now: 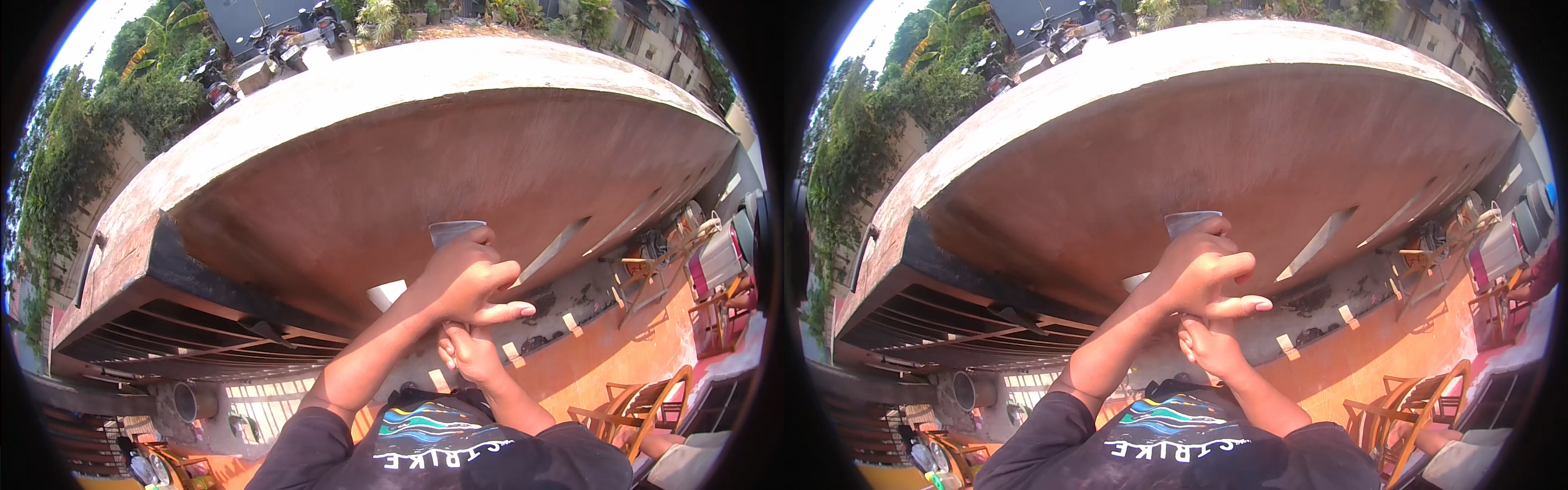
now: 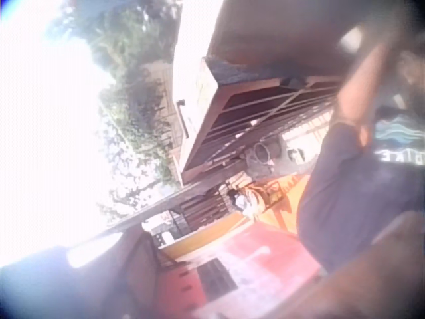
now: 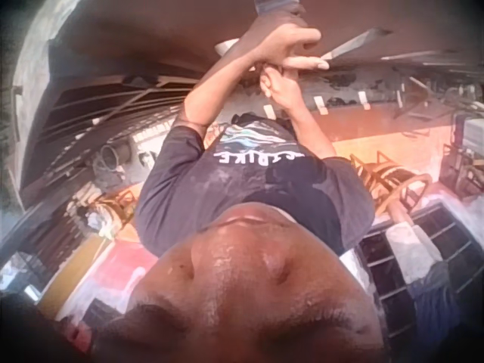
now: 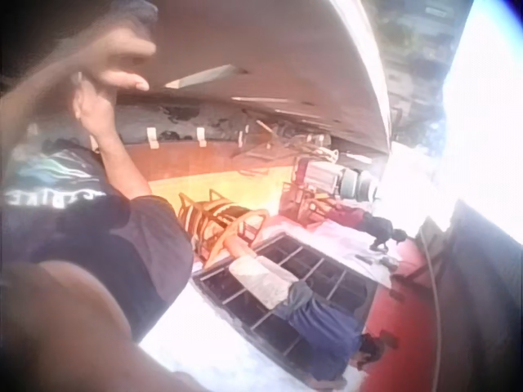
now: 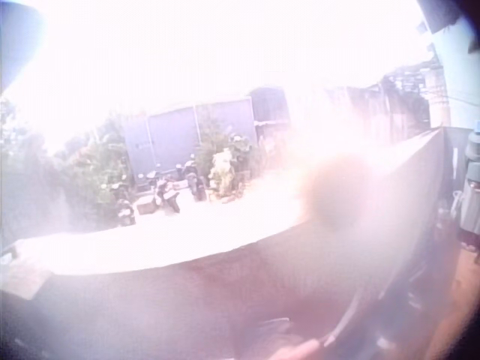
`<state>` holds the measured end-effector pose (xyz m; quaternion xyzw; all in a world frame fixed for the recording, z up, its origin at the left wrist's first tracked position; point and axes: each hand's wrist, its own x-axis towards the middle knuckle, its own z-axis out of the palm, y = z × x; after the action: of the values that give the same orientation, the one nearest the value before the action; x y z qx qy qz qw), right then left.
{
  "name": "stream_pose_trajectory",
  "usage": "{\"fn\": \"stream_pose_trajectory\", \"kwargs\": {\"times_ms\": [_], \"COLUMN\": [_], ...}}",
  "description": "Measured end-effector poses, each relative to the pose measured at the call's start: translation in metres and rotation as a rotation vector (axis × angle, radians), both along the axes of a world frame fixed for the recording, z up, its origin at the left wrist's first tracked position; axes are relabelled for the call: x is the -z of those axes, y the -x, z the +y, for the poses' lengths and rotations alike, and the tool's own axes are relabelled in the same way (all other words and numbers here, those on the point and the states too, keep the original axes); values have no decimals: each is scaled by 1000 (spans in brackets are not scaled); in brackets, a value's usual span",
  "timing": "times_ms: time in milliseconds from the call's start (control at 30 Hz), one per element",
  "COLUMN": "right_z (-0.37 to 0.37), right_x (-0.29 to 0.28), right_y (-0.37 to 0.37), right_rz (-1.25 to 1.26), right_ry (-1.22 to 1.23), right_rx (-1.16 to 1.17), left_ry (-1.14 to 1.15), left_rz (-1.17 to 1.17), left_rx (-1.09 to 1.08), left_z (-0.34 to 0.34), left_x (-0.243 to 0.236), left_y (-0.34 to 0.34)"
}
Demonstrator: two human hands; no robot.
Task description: The person uses a metal trowel to smooth a reddish-brown wall surface on an outdoor balcony. They repeatedly scrape and level the wall with both hands, moving along the surface to even out imperfections.
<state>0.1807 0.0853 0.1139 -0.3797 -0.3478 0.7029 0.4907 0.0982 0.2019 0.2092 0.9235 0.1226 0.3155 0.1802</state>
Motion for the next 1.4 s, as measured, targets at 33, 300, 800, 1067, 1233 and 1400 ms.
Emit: {"fn": "stream_pose_trajectory", "kwargs": {"times_ms": [33, 300, 800, 1067, 1233, 1400], "right_z": [1, -3, 2, 8, 7, 8], "right_x": [-1, -1, -15, -24, -18, -8], "right_y": [1, 5, 0, -2, -5, -6], "right_rz": [-50, -68, -191, -274, -275, -335], "right_ry": [-88, 8, -54, -218, -92, -128], "right_rx": [44, 135, 62, 106, 98, 70], "left_ry": [-83, -109, -113, -172, -196, -141], "left_rz": [-88, -104, -86, -191, -165, -146], "left_rx": [8, -14, -13, -8, -21, -67], "left_z": [0, -1, -1, 3, 5, 5], "left_x": [-1, 5, 5, -6, 6, 14], "left_y": [1, 1, 1, -3, -3, -1]}}
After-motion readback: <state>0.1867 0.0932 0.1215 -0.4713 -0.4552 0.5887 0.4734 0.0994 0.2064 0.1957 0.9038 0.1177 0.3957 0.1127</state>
